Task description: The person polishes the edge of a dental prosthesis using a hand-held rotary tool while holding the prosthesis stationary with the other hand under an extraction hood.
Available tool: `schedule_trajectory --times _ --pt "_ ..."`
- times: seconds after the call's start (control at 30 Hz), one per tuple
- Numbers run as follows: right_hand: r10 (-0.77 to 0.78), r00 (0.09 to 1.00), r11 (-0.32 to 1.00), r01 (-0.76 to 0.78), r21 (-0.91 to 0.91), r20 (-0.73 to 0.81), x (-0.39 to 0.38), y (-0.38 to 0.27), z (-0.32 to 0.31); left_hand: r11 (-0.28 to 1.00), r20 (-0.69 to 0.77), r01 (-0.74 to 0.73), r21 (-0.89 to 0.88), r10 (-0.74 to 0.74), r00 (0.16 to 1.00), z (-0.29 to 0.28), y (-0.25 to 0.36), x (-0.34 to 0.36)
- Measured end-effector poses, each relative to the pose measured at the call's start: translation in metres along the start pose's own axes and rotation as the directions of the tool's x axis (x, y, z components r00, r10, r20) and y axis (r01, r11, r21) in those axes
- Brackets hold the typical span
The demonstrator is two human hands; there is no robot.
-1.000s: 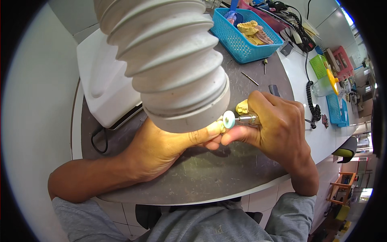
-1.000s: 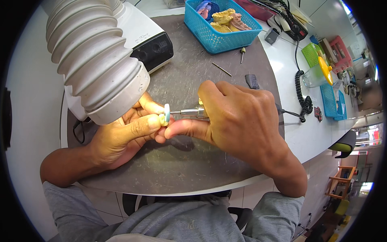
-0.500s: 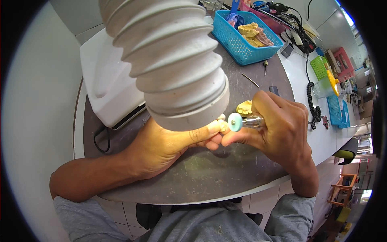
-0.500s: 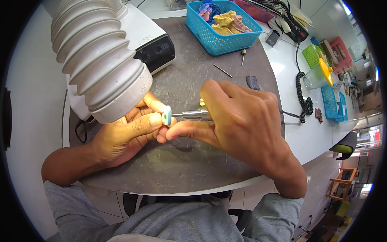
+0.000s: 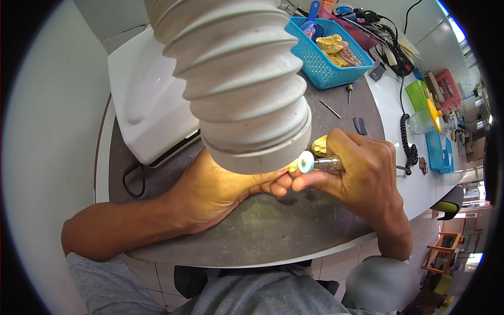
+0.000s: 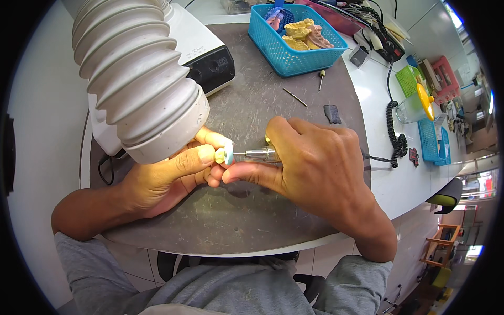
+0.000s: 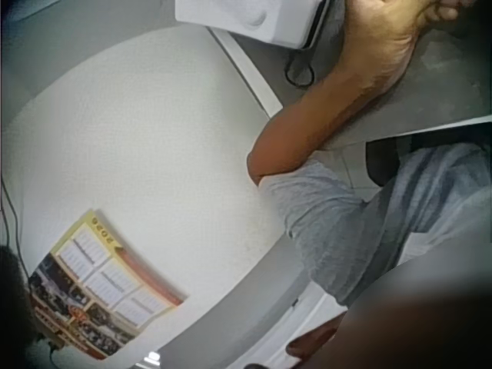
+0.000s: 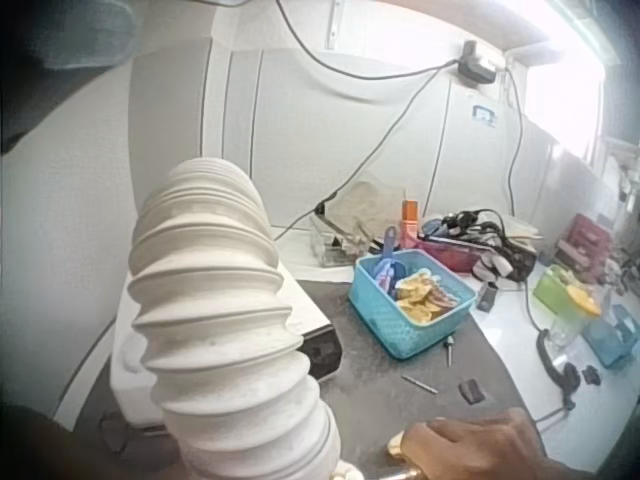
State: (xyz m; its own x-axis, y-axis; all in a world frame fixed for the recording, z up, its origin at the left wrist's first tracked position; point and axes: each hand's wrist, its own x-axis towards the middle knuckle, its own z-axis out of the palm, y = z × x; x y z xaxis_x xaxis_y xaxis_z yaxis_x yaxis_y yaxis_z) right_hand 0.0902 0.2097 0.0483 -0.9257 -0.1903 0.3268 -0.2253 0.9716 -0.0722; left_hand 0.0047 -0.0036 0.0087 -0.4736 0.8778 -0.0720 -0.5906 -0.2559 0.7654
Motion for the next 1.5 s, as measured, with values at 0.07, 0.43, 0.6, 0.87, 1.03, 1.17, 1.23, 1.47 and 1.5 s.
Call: schedule_trajectory --times 0.07,0.43,0.6,0.87,1.03,1.17,1.23,1.47,1.5 --pt "-0.091 0.992 0.995 0.086 -0.053 -0.084 0.0004 0.0022 0.0018 0.999 -0.010 0.012 0.042 -0.012 1.000 0.0002 -0.0003 0.0008" --pt "-0.021 0.999 0.998 0.019 -0.057 -0.028 -0.0014 -0.0049 -0.0036 0.996 -0.038 0.037 0.084 -0.034 0.999 0.0024 -0.0016 0.0010" --pt "-0.018 1.000 0.997 0.016 -0.073 -0.021 -0.0018 -0.0024 -0.0046 0.999 -0.026 0.032 0.021 -0.031 0.999 0.0025 -0.0033 0.0020" --pt "-0.126 0.985 0.989 0.117 -0.085 -0.115 0.0008 0.0001 -0.0006 0.998 -0.016 0.049 0.027 -0.049 0.999 0.0023 -0.0006 0.0014" --pt "0.005 1.000 0.999 -0.005 -0.049 0.002 -0.0023 -0.0026 -0.0049 0.999 0.000 0.002 -0.032 -0.002 1.000 0.0010 -0.0039 0.0019" --pt "-0.009 1.000 0.999 0.008 -0.042 -0.028 -0.0020 -0.0024 -0.0025 0.999 -0.034 0.025 0.042 -0.024 0.999 0.0028 -0.0023 0.0013" --pt "-0.020 0.999 0.999 0.019 -0.039 -0.027 -0.0014 -0.0041 -0.0025 0.998 -0.030 0.028 0.057 -0.026 0.999 0.0023 -0.0022 0.0016" --pt "-0.018 0.999 0.998 0.017 -0.059 -0.027 -0.0013 -0.0025 -0.0038 0.995 -0.021 0.026 0.100 -0.024 0.999 0.0026 -0.0017 0.0017" --pt "-0.018 0.999 0.998 0.016 -0.059 -0.027 -0.0008 -0.0031 -0.0038 0.993 -0.027 0.037 0.110 -0.035 0.999 0.0022 -0.0017 0.0016"
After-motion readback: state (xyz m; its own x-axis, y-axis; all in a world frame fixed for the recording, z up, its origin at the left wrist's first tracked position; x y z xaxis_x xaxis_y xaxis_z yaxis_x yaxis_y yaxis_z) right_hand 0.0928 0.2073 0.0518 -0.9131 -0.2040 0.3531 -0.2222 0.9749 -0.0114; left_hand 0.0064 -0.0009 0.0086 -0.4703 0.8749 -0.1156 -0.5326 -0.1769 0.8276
